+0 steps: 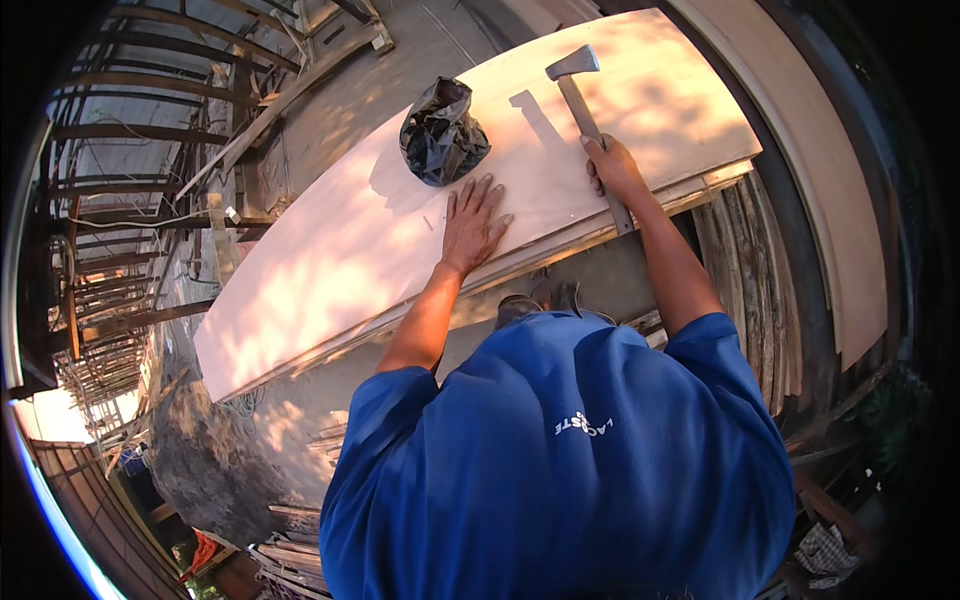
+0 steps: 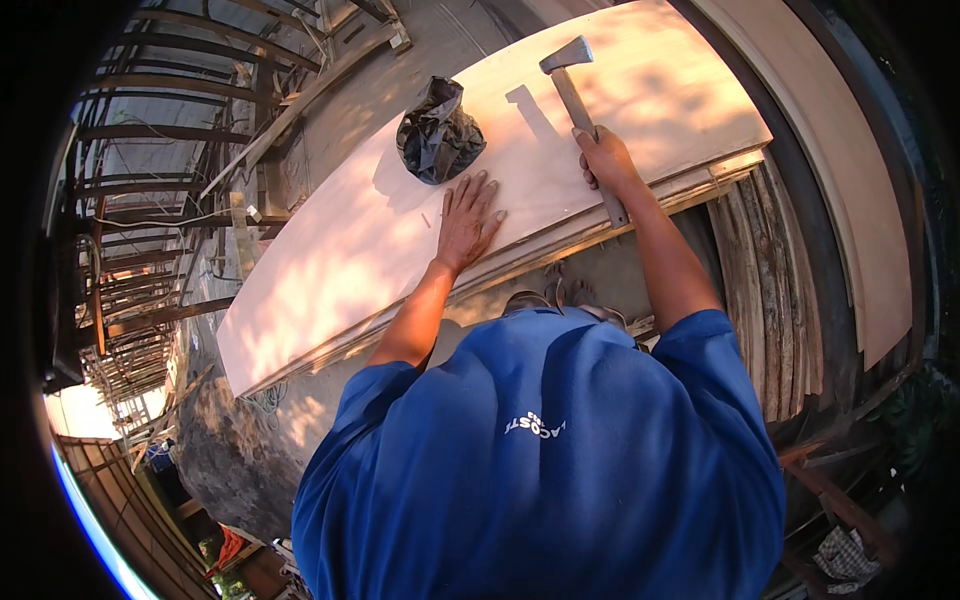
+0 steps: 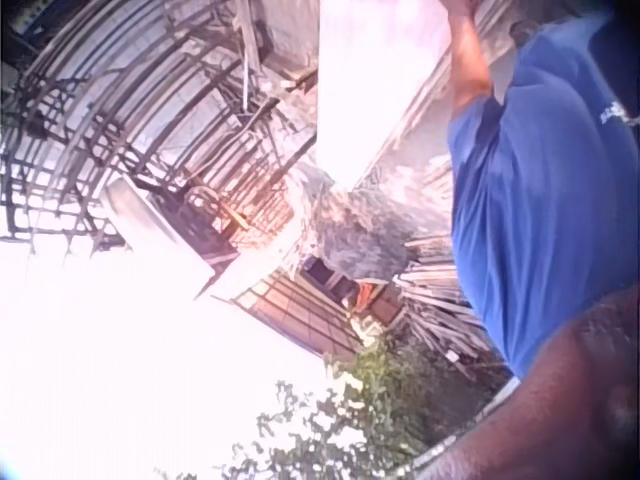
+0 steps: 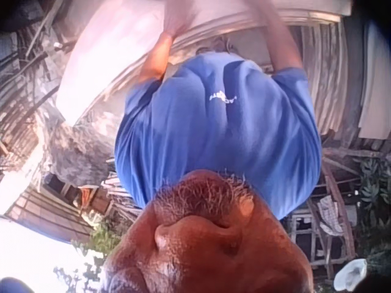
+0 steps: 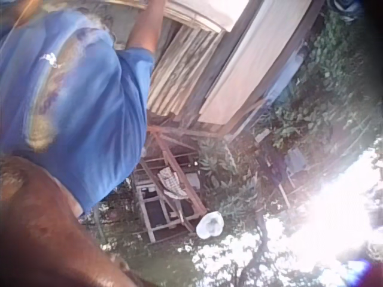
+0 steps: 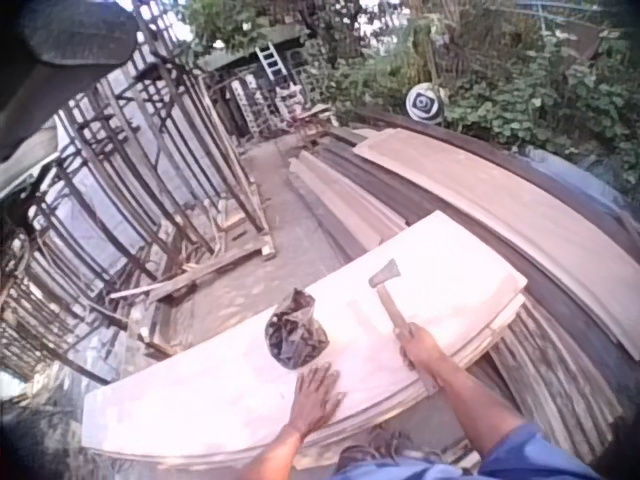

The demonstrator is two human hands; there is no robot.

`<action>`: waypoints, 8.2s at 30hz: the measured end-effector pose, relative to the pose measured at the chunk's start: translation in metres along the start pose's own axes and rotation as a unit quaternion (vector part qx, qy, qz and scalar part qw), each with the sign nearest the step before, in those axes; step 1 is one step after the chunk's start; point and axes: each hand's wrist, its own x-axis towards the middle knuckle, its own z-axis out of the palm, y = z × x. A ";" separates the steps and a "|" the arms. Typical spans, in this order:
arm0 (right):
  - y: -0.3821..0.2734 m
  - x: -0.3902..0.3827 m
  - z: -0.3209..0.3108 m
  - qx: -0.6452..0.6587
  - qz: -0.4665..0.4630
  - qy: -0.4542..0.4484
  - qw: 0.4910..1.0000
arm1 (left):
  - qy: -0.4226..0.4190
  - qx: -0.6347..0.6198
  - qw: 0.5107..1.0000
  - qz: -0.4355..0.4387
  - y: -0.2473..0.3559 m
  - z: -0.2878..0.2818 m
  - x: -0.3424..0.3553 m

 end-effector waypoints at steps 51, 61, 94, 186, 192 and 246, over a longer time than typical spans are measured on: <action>0.002 0.002 0.006 0.020 -0.004 0.023 1.000 | 0.201 -0.345 0.851 -0.341 -0.108 -0.091 0.055; 0.001 0.002 0.014 0.011 -0.005 0.011 1.000 | 0.216 -0.229 0.789 -0.528 -0.217 -0.093 -0.125; 0.003 0.001 0.001 0.012 0.000 0.029 1.000 | 0.241 -0.358 0.799 -0.419 -0.159 -0.099 0.010; -0.099 0.006 0.522 -0.498 -0.117 -0.076 0.856 | 0.186 -0.202 0.943 -0.190 -0.478 -0.095 -0.050; -0.193 -0.045 0.520 -0.290 -0.299 0.027 0.909 | 0.209 -0.376 0.879 -0.203 -0.484 -0.105 -0.075; -0.013 -0.063 0.597 -0.338 -0.027 0.015 0.940 | 0.262 -0.317 0.878 -0.243 -0.605 -0.147 -0.172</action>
